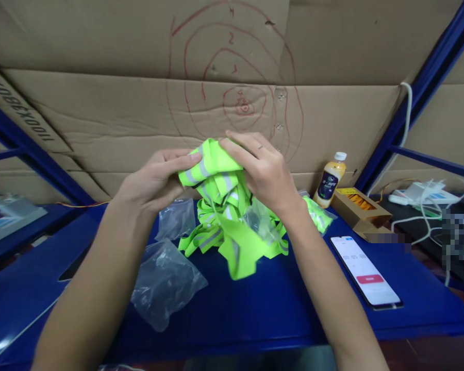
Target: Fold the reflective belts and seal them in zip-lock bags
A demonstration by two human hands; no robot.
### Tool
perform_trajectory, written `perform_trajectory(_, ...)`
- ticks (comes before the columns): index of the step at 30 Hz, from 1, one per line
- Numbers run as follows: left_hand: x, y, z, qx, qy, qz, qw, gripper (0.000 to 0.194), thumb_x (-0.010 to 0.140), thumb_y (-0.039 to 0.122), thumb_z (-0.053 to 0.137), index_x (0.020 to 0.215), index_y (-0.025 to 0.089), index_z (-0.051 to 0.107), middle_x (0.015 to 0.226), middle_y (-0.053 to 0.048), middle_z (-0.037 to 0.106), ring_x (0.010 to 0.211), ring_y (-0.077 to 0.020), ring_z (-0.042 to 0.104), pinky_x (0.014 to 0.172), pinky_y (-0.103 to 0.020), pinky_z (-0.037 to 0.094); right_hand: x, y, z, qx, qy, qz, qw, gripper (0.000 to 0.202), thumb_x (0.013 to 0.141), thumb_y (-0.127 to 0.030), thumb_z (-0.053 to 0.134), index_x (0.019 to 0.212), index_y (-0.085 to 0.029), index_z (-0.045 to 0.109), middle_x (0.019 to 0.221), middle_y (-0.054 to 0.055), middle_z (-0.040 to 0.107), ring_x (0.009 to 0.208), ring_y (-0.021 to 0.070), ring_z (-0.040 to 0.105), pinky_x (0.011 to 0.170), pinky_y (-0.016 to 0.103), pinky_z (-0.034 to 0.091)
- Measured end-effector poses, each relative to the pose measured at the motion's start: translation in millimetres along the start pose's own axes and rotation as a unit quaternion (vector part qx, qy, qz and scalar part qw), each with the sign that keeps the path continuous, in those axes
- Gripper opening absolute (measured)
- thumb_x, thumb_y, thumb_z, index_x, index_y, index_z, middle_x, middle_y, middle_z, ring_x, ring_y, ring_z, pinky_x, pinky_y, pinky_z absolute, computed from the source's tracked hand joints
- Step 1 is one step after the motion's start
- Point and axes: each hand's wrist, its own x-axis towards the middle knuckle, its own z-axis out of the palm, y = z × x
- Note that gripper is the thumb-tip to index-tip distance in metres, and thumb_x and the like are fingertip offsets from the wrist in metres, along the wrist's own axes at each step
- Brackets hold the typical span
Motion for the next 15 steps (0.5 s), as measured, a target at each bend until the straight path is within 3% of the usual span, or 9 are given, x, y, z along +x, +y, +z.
perform_trajectory(5,2.2,-1.1,-15.9,0.045,0.040,0.103,0.993,0.044,0.064,0.036,0.105,0.098,0.017,0.086,0.098,-0.007,0.083,0.083,-0.0198,0.077,0.080,-0.029,0.062,11.0,-15.1,-23.1,0.084,-0.083,0.038,0.992,0.050,0.100,-0.029,0.067,0.150,-0.031,0.068,0.160,0.007,0.064,0.146,0.0326,0.062,0.122,0.056,0.051)
perform_trajectory(8,2.4,-5.1,-26.7,0.141,0.040,0.175,0.974,0.042,0.064,0.033,0.105,0.100,0.020,0.087,0.103,-0.006,0.084,0.089,-0.0221,0.077,0.081,-0.030,0.062,16.3,-20.1,-41.0,0.140,-0.096,0.077,0.982,0.044,0.100,-0.042,0.071,0.142,-0.030,0.074,0.148,0.008,0.073,0.136,0.0315,0.069,0.119,0.054,0.054)
perform_trajectory(11,-2.1,-4.0,-27.7,0.213,0.000,0.217,0.953,0.039,0.069,0.034,0.103,0.103,0.023,0.088,0.106,-0.006,0.084,0.094,-0.0246,0.077,0.082,-0.032,0.060,16.0,-16.1,-45.0,0.166,-0.112,0.101,0.975,0.052,0.099,-0.050,0.074,0.145,-0.027,0.071,0.143,0.008,0.075,0.130,0.0303,0.071,0.113,0.048,0.056)
perform_trajectory(13,-6.6,-0.5,-22.7,0.253,-0.022,0.236,0.938,0.032,0.075,0.035,0.100,0.103,0.025,0.088,0.105,-0.006,0.084,0.096,-0.0256,0.076,0.086,-0.034,0.059,14.1,-11.7,-42.8,0.185,-0.165,0.113,0.962,0.054,0.098,-0.051,0.076,0.144,-0.024,0.072,0.137,0.008,0.078,0.120,0.0281,0.074,0.105,0.042,0.058)
perform_trajectory(15,-9.3,2.2,-15.7,0.282,-0.024,0.254,0.925,0.025,0.079,0.036,0.097,0.100,0.027,0.088,0.107,-0.006,0.083,0.103,-0.0277,0.076,0.095,-0.037,0.058,12.4,-8.8,-40.4,0.204,-0.210,0.128,0.948,0.042,0.099,-0.046,0.075,0.133,-0.021,0.079,0.116,0.005,0.084,0.101,0.0228,0.076,0.093,0.033,0.058)
